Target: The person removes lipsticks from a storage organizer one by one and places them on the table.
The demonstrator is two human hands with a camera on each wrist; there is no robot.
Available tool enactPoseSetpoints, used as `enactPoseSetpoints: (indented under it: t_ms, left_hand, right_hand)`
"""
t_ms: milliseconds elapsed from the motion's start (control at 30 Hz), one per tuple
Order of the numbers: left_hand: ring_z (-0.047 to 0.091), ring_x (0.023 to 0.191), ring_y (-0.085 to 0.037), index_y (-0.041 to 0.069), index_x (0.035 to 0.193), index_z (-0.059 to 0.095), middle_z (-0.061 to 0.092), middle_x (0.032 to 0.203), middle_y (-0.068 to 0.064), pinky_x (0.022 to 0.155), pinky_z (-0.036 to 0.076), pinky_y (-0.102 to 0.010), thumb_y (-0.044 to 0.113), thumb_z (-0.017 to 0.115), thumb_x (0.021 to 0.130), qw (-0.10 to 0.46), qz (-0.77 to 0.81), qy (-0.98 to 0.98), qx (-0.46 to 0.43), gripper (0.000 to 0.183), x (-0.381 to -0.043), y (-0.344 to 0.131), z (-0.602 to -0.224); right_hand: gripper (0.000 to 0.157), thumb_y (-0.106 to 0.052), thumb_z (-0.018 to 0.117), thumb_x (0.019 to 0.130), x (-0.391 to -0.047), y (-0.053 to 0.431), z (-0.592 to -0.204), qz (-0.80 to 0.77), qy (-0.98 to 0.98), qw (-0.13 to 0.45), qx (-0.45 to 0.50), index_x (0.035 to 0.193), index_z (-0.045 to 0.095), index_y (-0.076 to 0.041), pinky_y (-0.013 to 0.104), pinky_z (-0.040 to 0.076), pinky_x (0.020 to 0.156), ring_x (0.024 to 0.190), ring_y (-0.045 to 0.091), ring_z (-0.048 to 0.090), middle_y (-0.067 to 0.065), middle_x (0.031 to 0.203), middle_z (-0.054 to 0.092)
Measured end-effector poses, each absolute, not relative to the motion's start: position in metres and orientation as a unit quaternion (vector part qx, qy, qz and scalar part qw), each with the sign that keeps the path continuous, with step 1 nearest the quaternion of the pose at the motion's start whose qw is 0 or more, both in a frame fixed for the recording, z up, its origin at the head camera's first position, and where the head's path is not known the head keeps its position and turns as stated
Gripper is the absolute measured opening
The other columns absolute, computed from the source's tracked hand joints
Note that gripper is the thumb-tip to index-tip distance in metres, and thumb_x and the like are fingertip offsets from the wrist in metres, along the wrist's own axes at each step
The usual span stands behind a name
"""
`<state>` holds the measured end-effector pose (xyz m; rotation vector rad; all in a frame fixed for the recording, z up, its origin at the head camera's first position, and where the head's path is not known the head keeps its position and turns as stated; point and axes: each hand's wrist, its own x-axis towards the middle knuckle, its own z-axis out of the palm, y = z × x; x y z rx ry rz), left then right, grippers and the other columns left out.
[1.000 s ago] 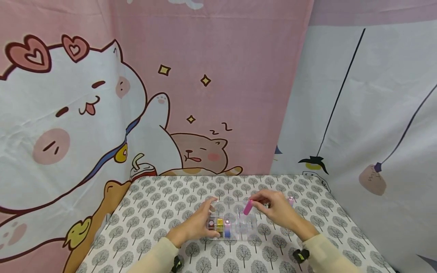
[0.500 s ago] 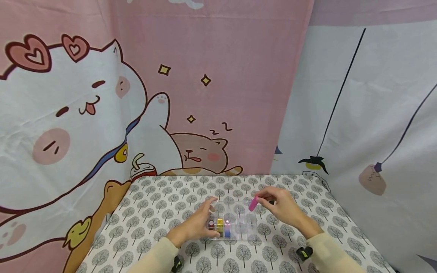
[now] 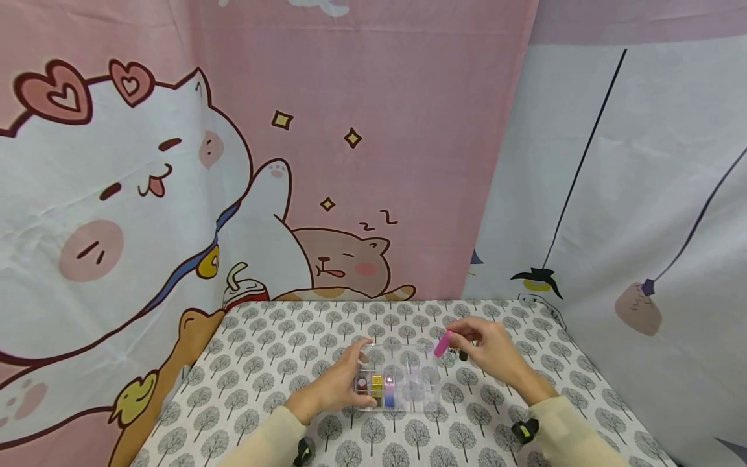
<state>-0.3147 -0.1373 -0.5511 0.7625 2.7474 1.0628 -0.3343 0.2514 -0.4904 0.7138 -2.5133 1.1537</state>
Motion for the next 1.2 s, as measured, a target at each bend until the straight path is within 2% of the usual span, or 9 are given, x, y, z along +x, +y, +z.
enactPoseSetpoints:
  t_ms: [100,267,500,700,1000,1200]
  left_hand:
    - [0.072,0.125,-0.024,0.03,0.184,0.018,0.06,0.16,-0.015,0.115,0.067,-0.054,0.035,0.106,0.084,0.05,0.35,0.902,0.249,0.134,-0.314,-0.137,-0.551]
    - [0.072,0.123,-0.023,0.03,0.184,0.018,0.06,0.161,-0.015,0.113,0.068,-0.054,0.036,0.106,0.084,0.05,0.349,0.903,0.247,0.134,-0.314,-0.138,-0.551]
    - [0.072,0.123,-0.022,0.03,0.184,0.018,0.06,0.16,-0.015,0.113,0.068,-0.054,0.035,0.106,0.083,0.048,0.349,0.902,0.249,0.134,-0.314,-0.138,-0.551]
    - [0.072,0.121,-0.021,0.032,0.184,0.018,0.06,0.161,-0.016,0.109,0.069,-0.052,0.035,0.107,0.083,0.05,0.355,0.9,0.249,0.135,-0.314,-0.138,-0.55]
    - [0.073,0.119,-0.019,0.033,0.184,0.017,0.06,0.162,-0.017,0.106,0.071,-0.048,0.037,0.106,0.082,0.046,0.351,0.9,0.254,0.136,-0.315,-0.138,-0.552]
    - [0.073,0.12,-0.02,0.032,0.184,0.017,0.06,0.162,-0.016,0.108,0.07,-0.049,0.037,0.106,0.082,0.046,0.349,0.901,0.253,0.136,-0.315,-0.138,-0.552]
  right_hand:
    - [0.015,-0.015,0.086,0.107,-0.335,0.254,-0.491,0.398,-0.872,0.148,0.243,0.122,0.085,-0.014,0.029,0.068,0.064,0.084,0.005,0.081,0.006,0.105,0.09]
    - [0.014,-0.016,0.086,0.106,-0.338,0.26,-0.495,0.386,-0.877,0.16,0.235,0.12,0.086,-0.015,0.025,0.068,0.068,0.083,0.004,0.079,0.002,0.105,0.09]
    - [0.016,-0.015,0.085,0.107,-0.339,0.268,-0.5,0.396,-0.879,0.144,0.226,0.123,0.085,-0.012,0.025,0.069,0.071,0.084,0.003,0.079,0.006,0.108,0.09]
    - [0.014,-0.018,0.086,0.107,-0.342,0.273,-0.506,0.391,-0.883,0.143,0.216,0.121,0.086,-0.015,0.024,0.07,0.074,0.088,0.002,0.081,0.0,0.109,0.09]
    - [0.017,-0.013,0.086,0.106,-0.345,0.278,-0.514,0.385,-0.889,0.141,0.206,0.122,0.086,-0.008,0.024,0.07,0.072,0.089,0.011,0.084,0.004,0.108,0.09]
    - [0.016,-0.013,0.088,0.104,-0.348,0.28,-0.519,0.365,-0.899,0.143,0.194,0.12,0.087,-0.012,0.022,0.069,0.077,0.09,0.006,0.081,0.0,0.108,0.09]
